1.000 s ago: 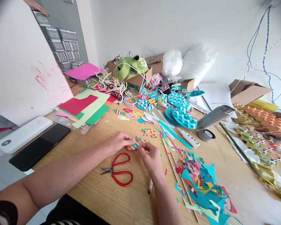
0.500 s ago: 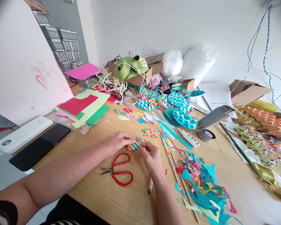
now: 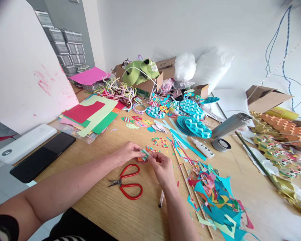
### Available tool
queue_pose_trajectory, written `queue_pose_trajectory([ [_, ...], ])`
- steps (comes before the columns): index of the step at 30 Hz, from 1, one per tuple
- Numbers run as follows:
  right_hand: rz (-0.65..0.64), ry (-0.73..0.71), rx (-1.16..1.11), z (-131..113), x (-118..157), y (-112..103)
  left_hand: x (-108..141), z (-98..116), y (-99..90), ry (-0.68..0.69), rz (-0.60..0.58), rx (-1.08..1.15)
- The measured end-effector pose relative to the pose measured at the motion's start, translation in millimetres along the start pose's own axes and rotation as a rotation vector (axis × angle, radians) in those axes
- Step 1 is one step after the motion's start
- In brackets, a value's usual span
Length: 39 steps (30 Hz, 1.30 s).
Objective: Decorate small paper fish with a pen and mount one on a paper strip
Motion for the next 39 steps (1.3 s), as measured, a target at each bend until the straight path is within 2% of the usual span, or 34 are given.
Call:
queue_pose_trajectory([
  [3,-0.042,0.015,-0.015,1.1,0.1,4.8,-0.6,-0.8,-0.5,-0.001,-0.001,-0.006],
  [11,-0.041,0.017,-0.041,0.2,0.4,4.7,-1.2,-5.1,2.4,-0.041,-0.039,-0.021],
  [39,-0.078,0.06,-0.09,6.2,0.5,9.9,-2.3,-10.5,0.7,-0.097,-0.064,-0.029],
])
Point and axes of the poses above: each hand's wrist, its own x-axis away from the middle knuckle, its own y-axis out of the palm, z = x × y, the point moved 10 cm from there along -x, towards the middle knuckle, and after that the axes turned 8 degrees about x, right-handed, at the moved point
